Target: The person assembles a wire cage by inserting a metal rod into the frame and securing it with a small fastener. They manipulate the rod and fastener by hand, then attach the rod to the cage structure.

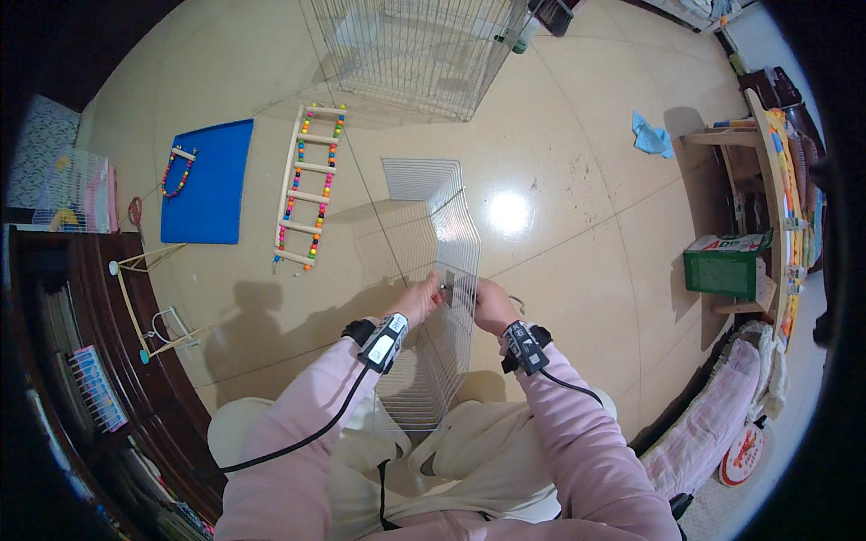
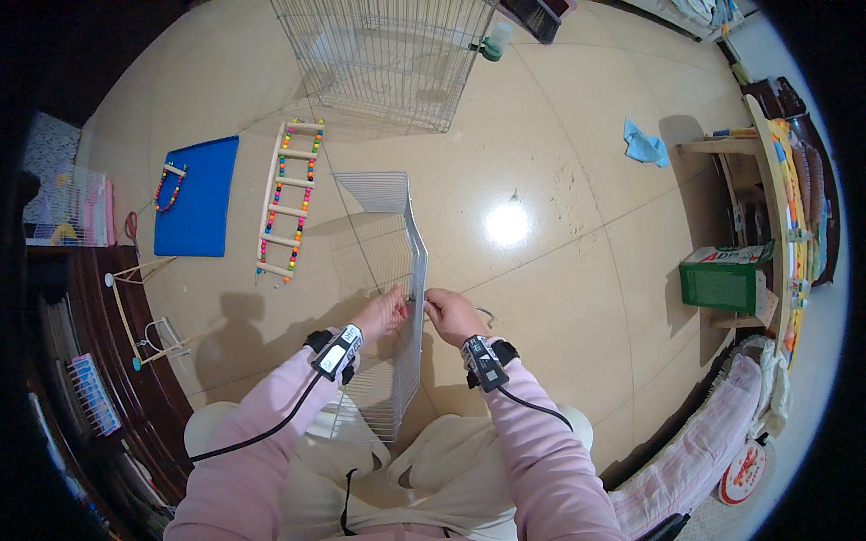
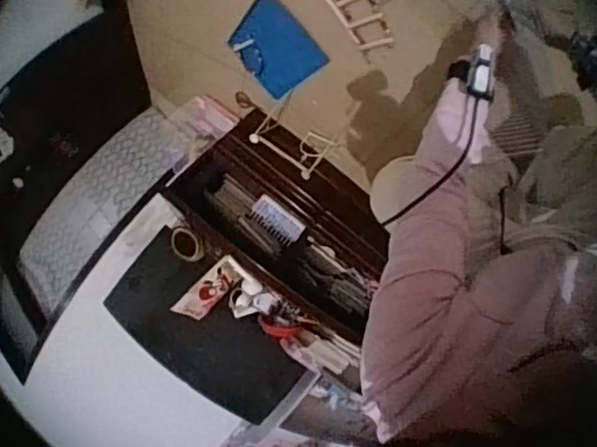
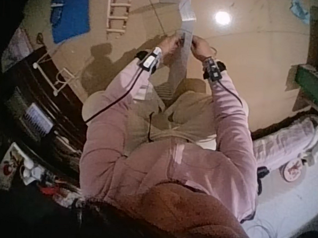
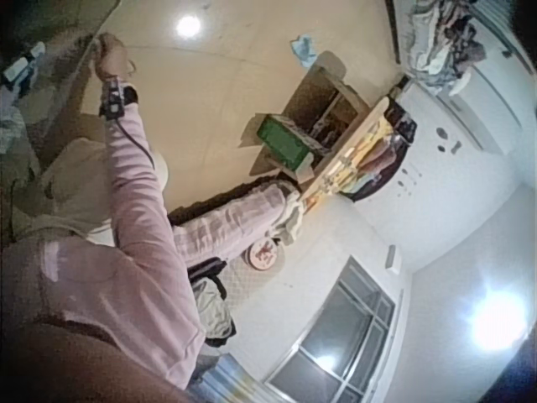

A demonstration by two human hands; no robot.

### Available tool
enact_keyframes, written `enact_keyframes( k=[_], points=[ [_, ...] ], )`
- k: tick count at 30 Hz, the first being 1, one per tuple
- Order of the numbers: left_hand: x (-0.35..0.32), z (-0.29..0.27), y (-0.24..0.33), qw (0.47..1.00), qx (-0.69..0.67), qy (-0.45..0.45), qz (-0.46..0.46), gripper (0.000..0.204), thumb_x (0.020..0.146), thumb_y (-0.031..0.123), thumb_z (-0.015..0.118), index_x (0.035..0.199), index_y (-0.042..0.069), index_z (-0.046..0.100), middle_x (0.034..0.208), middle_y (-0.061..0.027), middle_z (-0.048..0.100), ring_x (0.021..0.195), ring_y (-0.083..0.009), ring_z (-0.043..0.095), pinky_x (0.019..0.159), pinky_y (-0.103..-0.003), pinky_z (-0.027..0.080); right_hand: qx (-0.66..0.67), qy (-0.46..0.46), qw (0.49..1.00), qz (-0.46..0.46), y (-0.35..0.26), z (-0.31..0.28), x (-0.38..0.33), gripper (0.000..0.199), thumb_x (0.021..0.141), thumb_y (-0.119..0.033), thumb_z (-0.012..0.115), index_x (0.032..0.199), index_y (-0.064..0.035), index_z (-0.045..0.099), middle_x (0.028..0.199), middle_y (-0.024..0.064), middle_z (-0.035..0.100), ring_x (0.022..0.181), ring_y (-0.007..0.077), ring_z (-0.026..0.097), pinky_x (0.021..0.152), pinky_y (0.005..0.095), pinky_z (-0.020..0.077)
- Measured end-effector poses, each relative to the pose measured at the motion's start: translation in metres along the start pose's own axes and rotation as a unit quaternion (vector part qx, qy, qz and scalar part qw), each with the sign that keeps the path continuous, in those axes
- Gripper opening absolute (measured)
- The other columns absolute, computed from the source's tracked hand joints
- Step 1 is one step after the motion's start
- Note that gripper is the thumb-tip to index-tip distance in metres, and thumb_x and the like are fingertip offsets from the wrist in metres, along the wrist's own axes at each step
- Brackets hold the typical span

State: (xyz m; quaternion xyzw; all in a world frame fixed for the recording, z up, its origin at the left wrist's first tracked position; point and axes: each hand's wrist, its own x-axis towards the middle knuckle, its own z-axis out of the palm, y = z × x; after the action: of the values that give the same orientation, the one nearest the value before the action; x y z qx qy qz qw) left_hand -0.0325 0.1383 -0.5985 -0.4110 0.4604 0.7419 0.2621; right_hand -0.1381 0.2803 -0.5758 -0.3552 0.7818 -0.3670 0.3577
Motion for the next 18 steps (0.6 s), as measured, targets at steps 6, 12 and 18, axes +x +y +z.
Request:
enact_keyframes(
  k=[6,12,18],
  points=[
    [-0.067,0.01,0.035,0.933,0.266,0.118,0.213,0.05,0.091,0.044,0.034,0.091,0.0,0.059,0.079,-0.012,0.061,0.073,-0.0212,0.056,0.067,-0.031,0.042,-0.11,0.046,0.993,0.001,-0.018,-0.013,0.001,0.016,0.082,-0.021,0.05,0.083,-0.0067,0.058,0.075,0.0132,0.058,0.07,0.0321,0.057,0.059,0.0402,0.0445],
    [-0.132,0.032,0.059,0.903,0.316,0.142,0.256,0.044,0.089,0.043,0.037,0.098,0.005,0.058,0.075,-0.0149,0.06,0.072,-0.0319,0.057,0.064,-0.037,0.044,-0.263,0.035,0.964,-0.01,-0.047,-0.018,0.003,0.011,0.078,-0.014,0.05,0.081,-0.0093,0.06,0.071,0.0128,0.058,0.067,0.0309,0.058,0.058,0.0409,0.0454],
    [-0.145,0.018,0.069,0.974,0.085,0.071,0.197,0.036,0.091,0.031,0.04,0.101,0.001,0.056,0.06,-0.0039,0.052,0.056,-0.0125,0.049,0.052,-0.026,0.039,-0.297,-0.005,0.954,-0.039,-0.059,-0.022,0.003,0.013,0.079,-0.015,0.049,0.08,-0.008,0.06,0.072,0.0145,0.058,0.069,0.0321,0.058,0.061,0.0412,0.0459]
  ],
)
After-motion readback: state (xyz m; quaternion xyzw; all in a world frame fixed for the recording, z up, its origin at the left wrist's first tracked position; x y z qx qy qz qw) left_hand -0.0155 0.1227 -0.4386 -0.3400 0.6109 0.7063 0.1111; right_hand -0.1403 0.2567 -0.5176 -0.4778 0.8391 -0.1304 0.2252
